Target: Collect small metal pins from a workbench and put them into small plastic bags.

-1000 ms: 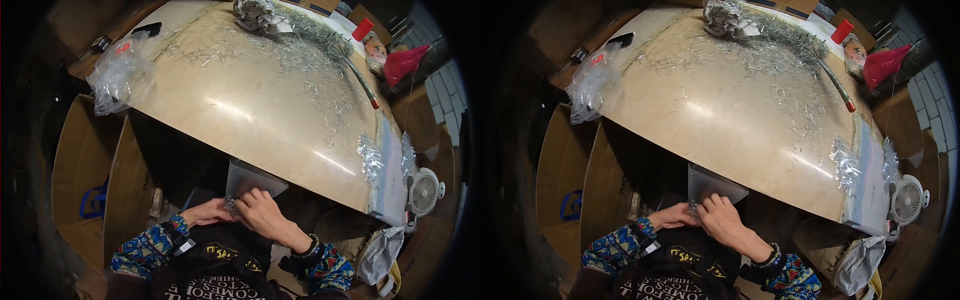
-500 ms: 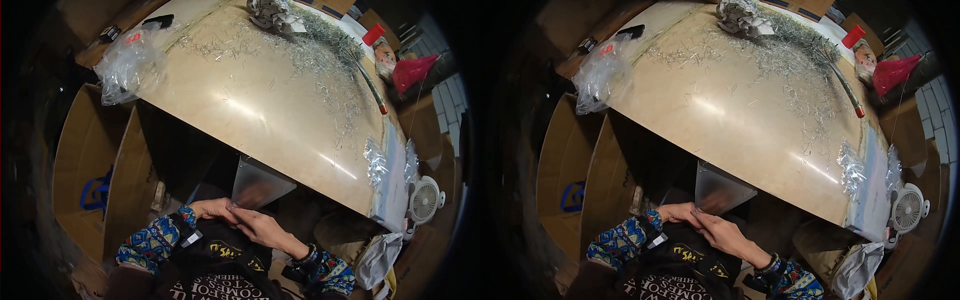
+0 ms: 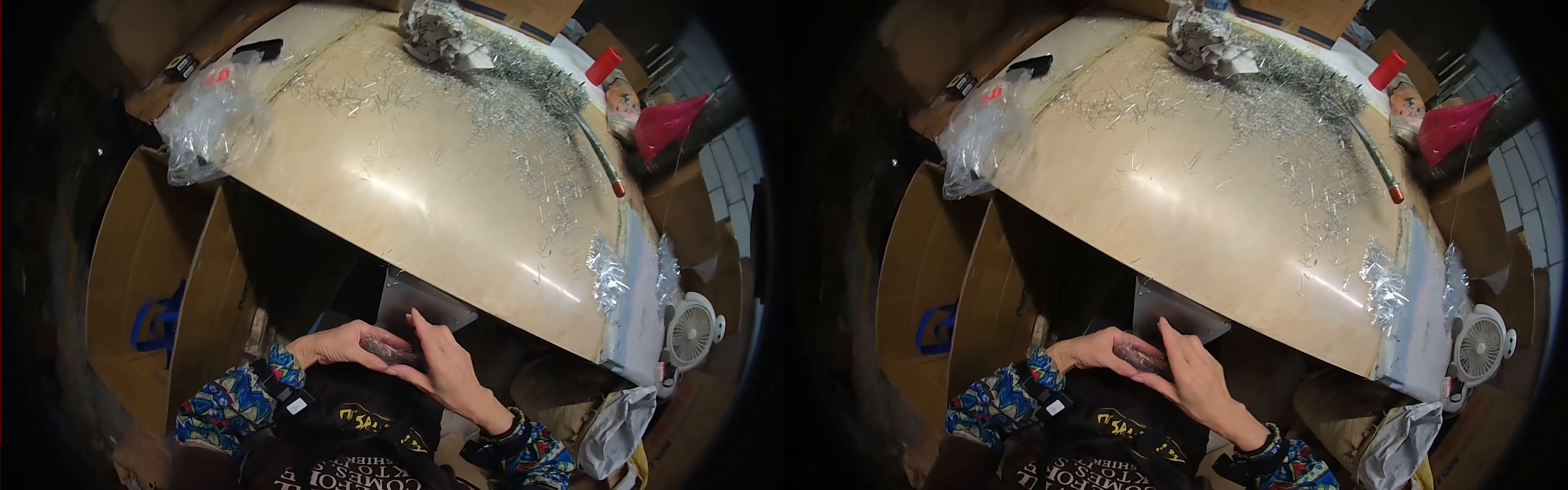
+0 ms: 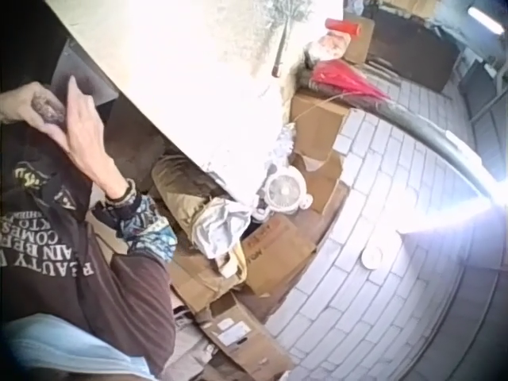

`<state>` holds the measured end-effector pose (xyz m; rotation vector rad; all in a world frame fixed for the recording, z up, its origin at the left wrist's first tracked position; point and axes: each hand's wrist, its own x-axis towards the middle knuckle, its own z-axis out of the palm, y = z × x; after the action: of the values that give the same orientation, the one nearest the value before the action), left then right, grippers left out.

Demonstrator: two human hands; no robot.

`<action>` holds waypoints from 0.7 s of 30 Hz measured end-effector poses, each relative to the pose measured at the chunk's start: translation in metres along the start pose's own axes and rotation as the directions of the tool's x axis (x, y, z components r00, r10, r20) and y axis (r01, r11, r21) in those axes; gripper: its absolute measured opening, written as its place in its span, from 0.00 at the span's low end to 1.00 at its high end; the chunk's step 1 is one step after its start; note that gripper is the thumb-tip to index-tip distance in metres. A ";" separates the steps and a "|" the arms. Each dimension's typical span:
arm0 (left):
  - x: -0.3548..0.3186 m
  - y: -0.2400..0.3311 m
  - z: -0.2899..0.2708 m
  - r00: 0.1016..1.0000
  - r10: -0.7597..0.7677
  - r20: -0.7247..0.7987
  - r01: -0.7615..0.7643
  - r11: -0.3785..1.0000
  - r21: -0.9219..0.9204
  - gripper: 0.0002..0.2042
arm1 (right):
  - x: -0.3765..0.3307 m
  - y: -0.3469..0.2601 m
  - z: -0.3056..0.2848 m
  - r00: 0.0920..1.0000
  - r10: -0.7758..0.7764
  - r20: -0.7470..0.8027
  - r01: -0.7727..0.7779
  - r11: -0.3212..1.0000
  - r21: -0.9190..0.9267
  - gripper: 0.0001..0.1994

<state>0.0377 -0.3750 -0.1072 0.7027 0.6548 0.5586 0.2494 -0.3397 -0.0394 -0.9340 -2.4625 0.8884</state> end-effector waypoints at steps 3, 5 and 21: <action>0.006 0.014 0.006 0.999 -0.035 -0.038 0.040 0.989 0.143 0.23 | 0.016 -0.009 -0.003 1.000 0.009 -0.006 -0.010 0.994 -0.106 0.27; 0.020 0.020 0.010 0.999 -0.038 0.019 0.033 0.972 0.234 0.22 | 0.002 0.011 0.000 0.997 -0.061 -0.049 0.053 0.987 -0.151 0.21; 0.070 0.105 0.045 0.803 0.437 0.405 -0.361 -0.183 0.914 0.20 | -0.076 0.176 -0.188 0.523 0.359 -0.773 -0.849 0.301 -0.434 0.08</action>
<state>0.0909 -0.2803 -0.0288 2.4931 0.8413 0.6249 0.4839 -0.2084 -0.0262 -2.2460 -1.8011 -0.4784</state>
